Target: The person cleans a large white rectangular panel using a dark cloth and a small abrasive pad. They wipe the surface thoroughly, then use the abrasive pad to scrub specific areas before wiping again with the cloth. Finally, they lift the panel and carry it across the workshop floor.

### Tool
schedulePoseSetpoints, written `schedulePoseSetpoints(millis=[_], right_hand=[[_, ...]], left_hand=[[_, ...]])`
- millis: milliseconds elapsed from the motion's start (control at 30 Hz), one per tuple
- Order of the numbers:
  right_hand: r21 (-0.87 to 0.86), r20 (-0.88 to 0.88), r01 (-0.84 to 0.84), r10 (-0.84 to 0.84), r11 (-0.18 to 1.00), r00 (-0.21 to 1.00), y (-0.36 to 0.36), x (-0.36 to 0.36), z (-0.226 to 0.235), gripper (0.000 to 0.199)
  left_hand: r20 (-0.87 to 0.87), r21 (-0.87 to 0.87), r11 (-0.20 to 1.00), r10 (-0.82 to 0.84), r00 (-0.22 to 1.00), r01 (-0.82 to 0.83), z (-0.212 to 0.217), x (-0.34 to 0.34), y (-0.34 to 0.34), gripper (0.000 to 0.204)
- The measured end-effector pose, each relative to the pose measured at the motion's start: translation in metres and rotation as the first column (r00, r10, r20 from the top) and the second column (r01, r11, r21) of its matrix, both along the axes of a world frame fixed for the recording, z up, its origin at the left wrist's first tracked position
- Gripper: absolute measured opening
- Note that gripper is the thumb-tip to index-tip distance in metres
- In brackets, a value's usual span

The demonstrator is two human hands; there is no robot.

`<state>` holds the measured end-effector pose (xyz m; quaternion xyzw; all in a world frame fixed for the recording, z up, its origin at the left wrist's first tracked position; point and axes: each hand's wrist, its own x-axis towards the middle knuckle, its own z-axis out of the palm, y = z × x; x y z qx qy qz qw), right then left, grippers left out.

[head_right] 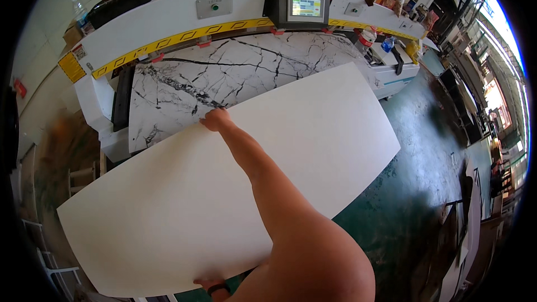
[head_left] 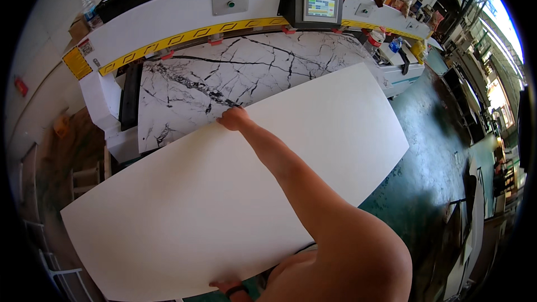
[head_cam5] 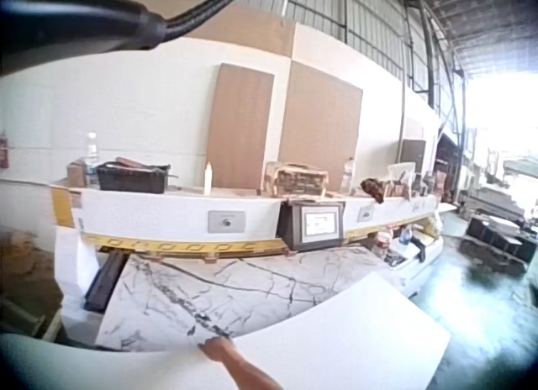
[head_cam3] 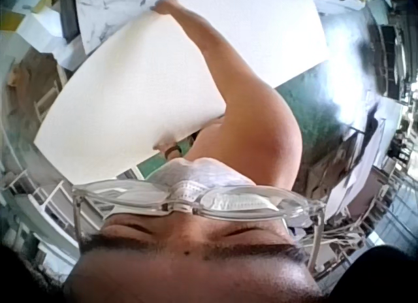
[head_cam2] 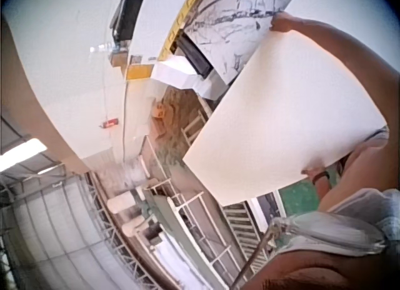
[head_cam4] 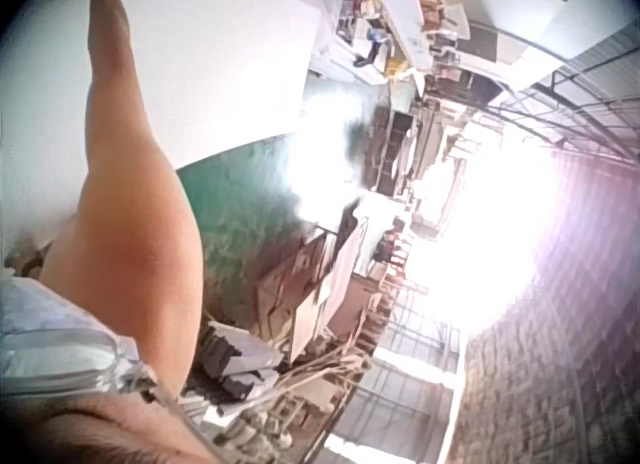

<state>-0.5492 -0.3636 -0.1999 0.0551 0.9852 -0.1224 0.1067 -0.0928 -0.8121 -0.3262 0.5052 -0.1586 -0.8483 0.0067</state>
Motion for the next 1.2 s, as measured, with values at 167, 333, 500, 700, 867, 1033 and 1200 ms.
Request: schedulePoseSetpoints(millis=[167, 333, 500, 700, 867, 1033, 1200], right_hand=[[0.019, -0.057, -0.04, 0.041, 0.999, 0.998, -0.008, -0.012, -0.012, 0.05], [0.009, -0.134, -0.088, 0.088, 0.996, 0.987, -0.022, -0.022, -0.009, 0.049], [-0.051, -0.159, -0.024, 0.016, 0.998, 0.987, -0.016, -0.011, -0.017, 0.049], [-0.242, -0.297, -0.075, 0.0, 0.967, 0.955, -0.033, 0.121, -0.039, 0.031], [-0.163, -0.327, 0.105, -0.154, 0.981, 0.933, 0.015, 0.305, -0.043, 0.042], [-0.079, -0.33, 0.358, -0.364, 0.93, 0.871, 0.072, 0.443, -0.04, 0.043], [-0.192, -0.406, 0.54, -0.568, 0.819, 0.716, 0.094, 0.527, -0.041, 0.043]], left_hand=[[-0.011, -0.043, 0.997, 0.062, 0.998, -0.062, 0.011, -0.002, 0.018, 0.096], [0.096, -0.078, 0.997, -0.012, 0.995, 0.02, 0.011, 0.0, 0.018, 0.101], [-0.023, -0.037, 0.997, -0.062, 0.998, 0.061, -0.002, 0.011, 0.014, 0.08], [0.017, -0.042, 0.994, -0.101, 0.995, 0.102, 0.005, 0.0, 0.009, 0.08], [-0.001, -0.061, 0.979, -0.195, 0.981, 0.195, 0.003, -0.008, 0.007, 0.081], [0.024, -0.155, 0.926, -0.343, 0.939, 0.343, -0.002, -0.02, 0.019, 0.081], [0.173, -0.529, 0.734, -0.398, 0.901, 0.426, 0.016, -0.023, 0.036, 0.081]])
